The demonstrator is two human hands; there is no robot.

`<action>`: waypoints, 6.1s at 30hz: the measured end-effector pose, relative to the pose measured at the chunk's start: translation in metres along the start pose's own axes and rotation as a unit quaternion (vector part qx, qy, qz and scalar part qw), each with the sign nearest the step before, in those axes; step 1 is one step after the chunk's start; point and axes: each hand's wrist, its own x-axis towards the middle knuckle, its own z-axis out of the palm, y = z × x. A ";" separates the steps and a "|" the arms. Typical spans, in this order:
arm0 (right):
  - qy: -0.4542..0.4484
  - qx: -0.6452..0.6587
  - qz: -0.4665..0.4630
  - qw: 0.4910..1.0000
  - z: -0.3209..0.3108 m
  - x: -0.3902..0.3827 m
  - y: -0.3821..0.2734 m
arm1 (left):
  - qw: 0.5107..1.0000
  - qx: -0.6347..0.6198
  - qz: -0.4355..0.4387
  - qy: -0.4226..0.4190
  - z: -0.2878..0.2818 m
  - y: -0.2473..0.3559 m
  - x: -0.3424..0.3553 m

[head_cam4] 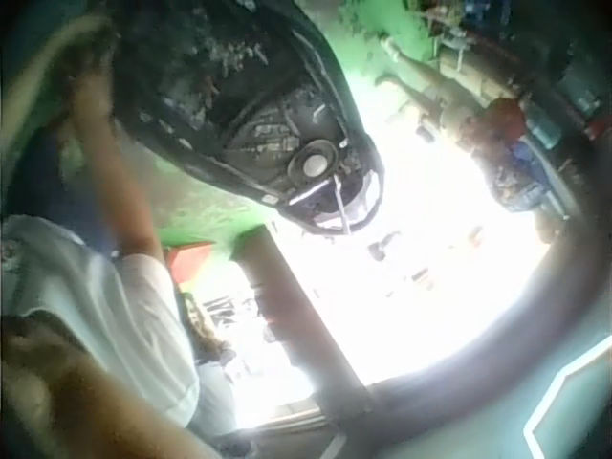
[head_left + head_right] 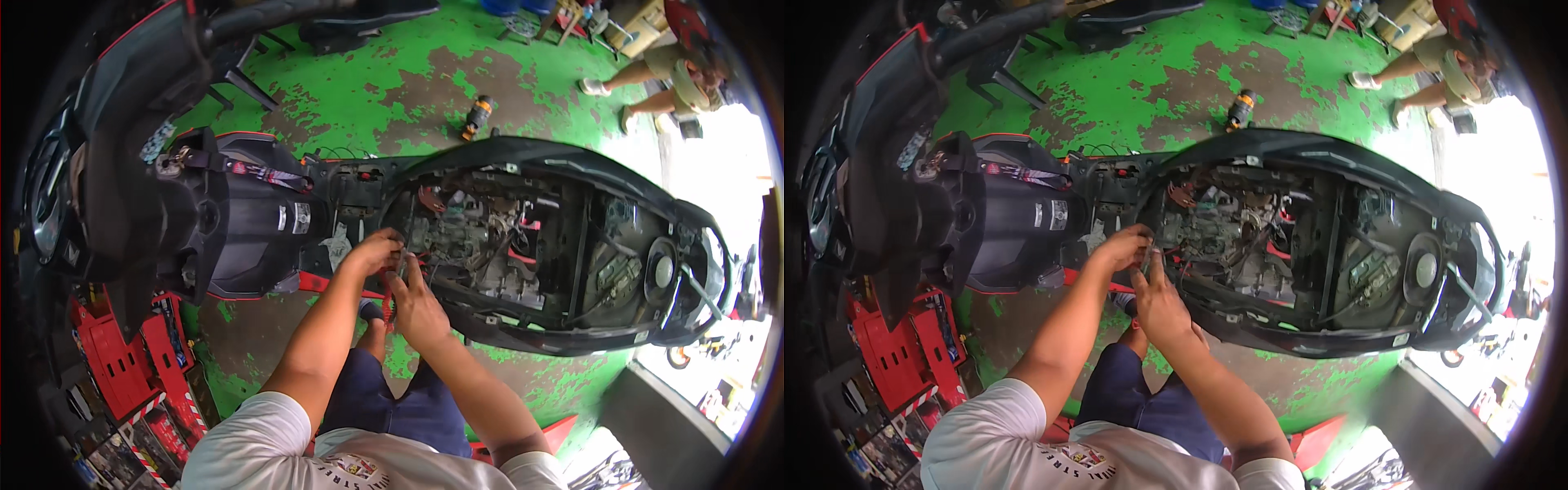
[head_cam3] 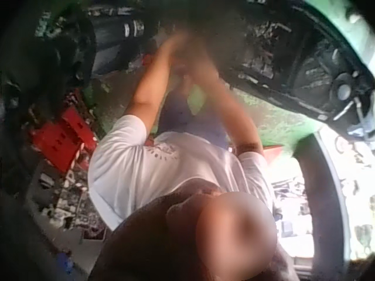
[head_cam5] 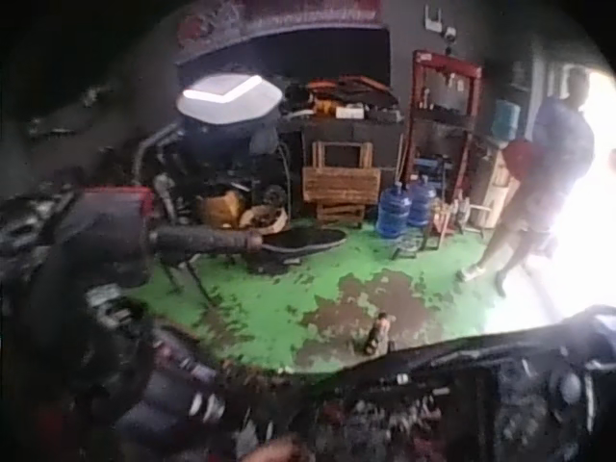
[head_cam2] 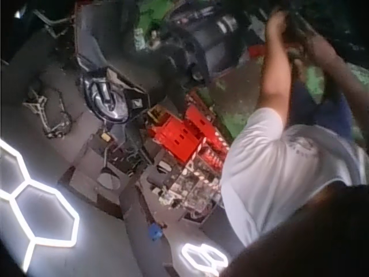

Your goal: Troubleshooting electrical components and inspecting the engine area of a motorcycle in a service bay.

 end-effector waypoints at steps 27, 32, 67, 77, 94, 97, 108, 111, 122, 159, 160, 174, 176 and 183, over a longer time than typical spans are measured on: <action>0.100 -0.082 -0.404 0.906 -0.079 0.252 -0.260 | 0.975 -0.042 0.218 0.002 0.026 -0.024 0.010; 0.017 -0.286 -0.376 0.881 -0.065 0.274 -0.270 | 0.971 0.006 0.235 0.044 0.025 -0.048 0.036; 0.033 -0.097 0.038 0.994 0.003 0.078 0.027 | 0.989 -0.094 0.083 -0.077 0.001 -0.019 -0.005; 0.013 -0.255 0.123 0.959 0.017 0.107 0.042 | 0.982 -0.162 0.024 -0.093 -0.001 -0.017 0.002; 0.238 0.250 0.137 0.928 -0.021 0.079 0.049 | 0.965 -0.131 0.003 -0.225 -0.038 -0.009 0.018; 0.224 0.418 0.265 0.840 0.001 0.089 0.050 | 0.960 -0.148 -0.006 -0.237 -0.042 -0.011 0.021; 0.227 0.469 0.334 0.785 0.025 0.097 0.058 | 0.954 -0.156 -0.025 -0.255 -0.046 -0.010 0.026; 0.226 0.495 0.336 0.769 0.028 0.097 0.059 | 0.953 -0.160 -0.024 -0.257 -0.045 -0.009 0.025; 0.191 0.499 0.316 0.784 0.029 0.096 0.063 | 0.949 -0.164 -0.024 -0.270 -0.046 -0.010 0.026; 0.236 0.530 0.377 0.722 0.044 0.119 0.067 | 0.972 -0.161 0.006 -0.170 -0.035 -0.018 0.019; 0.237 0.530 0.378 0.721 0.044 0.118 0.067 | 0.973 -0.158 0.010 -0.170 -0.035 -0.018 0.019; 0.260 0.492 0.368 0.745 0.047 0.115 0.070 | 0.963 -0.174 -0.007 -0.207 -0.038 -0.015 0.019; 0.261 0.490 0.366 0.747 0.047 0.114 0.070 | 0.962 -0.176 -0.008 -0.208 -0.038 -0.015 0.019; 0.265 0.507 0.370 0.732 0.042 0.114 0.063 | 0.966 -0.171 -0.011 -0.194 -0.037 -0.014 0.019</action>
